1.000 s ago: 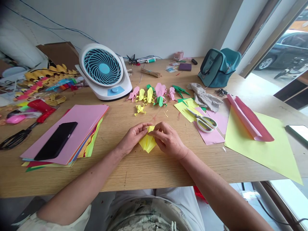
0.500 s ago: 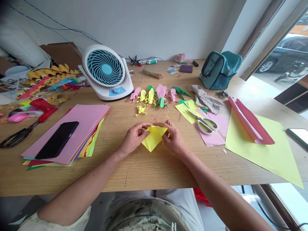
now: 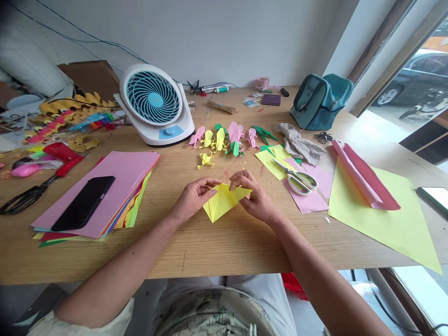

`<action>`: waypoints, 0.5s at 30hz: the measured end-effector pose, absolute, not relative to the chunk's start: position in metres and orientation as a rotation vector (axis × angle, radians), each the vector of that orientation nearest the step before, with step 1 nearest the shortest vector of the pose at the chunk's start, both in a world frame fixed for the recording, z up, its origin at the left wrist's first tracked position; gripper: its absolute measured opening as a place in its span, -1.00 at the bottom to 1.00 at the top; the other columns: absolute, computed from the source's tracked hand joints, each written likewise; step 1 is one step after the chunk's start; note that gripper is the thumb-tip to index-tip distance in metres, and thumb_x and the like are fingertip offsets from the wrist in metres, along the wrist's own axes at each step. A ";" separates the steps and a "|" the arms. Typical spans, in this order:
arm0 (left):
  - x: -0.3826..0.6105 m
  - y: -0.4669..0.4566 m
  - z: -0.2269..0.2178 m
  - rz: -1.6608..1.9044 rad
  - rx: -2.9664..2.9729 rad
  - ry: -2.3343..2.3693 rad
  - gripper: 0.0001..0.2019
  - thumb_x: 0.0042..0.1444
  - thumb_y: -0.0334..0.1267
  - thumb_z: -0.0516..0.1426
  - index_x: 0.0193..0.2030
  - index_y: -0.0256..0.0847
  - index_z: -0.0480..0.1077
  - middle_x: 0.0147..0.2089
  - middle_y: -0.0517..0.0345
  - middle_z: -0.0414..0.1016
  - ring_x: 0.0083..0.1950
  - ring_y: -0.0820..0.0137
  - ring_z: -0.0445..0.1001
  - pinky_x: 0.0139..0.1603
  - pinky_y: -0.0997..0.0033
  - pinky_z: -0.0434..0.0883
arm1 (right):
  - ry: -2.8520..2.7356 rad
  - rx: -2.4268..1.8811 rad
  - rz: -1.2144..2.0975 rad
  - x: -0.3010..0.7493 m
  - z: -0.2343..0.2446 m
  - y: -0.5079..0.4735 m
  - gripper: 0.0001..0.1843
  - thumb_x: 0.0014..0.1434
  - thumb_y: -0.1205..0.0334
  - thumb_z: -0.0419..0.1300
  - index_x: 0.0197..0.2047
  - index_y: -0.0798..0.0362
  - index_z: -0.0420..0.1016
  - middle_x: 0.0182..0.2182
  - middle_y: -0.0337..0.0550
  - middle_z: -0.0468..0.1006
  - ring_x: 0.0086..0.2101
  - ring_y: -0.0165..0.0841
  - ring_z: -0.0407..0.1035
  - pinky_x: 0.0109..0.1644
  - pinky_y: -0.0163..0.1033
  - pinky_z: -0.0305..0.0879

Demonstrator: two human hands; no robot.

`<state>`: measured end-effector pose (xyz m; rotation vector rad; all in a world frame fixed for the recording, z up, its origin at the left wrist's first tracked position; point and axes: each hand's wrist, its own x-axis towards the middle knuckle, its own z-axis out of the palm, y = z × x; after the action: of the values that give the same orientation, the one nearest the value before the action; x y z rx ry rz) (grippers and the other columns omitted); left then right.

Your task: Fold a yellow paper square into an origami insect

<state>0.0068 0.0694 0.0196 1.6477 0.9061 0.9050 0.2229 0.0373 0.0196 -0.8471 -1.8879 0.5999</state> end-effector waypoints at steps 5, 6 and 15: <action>0.005 0.074 0.017 0.874 1.705 0.886 -0.81 0.18 -0.27 0.15 -0.11 -0.24 0.51 -0.15 0.09 0.57 -0.28 0.46 0.49 -0.21 0.48 0.42 | -1.955 -0.870 0.711 0.235 0.024 0.040 -0.85 0.21 0.39 0.18 -0.17 -0.05 0.43 -0.11 -0.08 0.43 -0.07 -0.24 0.36 -0.01 -0.11 0.33; 0.004 0.075 0.016 0.873 1.730 0.897 -0.83 0.18 -0.29 0.14 -0.13 -0.23 0.52 -0.15 0.09 0.57 -0.27 0.46 0.49 -0.21 0.48 0.42 | -1.971 -0.883 0.758 0.238 0.024 0.040 -0.84 0.19 0.39 0.20 -0.17 -0.04 0.44 -0.11 -0.09 0.43 -0.08 -0.25 0.37 -0.03 -0.13 0.34; 0.003 0.069 0.015 0.749 2.152 1.037 -0.81 0.15 -0.49 0.12 -0.23 -0.18 0.54 -0.17 0.12 0.48 -0.16 0.40 0.48 -0.11 0.43 0.40 | -2.226 -1.206 0.914 0.258 0.025 0.038 -0.66 0.05 0.45 0.16 -0.11 -0.03 0.52 -0.22 -0.17 0.53 -0.28 -0.31 0.39 -0.17 -0.20 0.33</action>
<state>0.0027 0.0685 0.0154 2.1519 1.0370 0.7490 0.2581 0.0375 0.0253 -1.2065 -2.2263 0.9143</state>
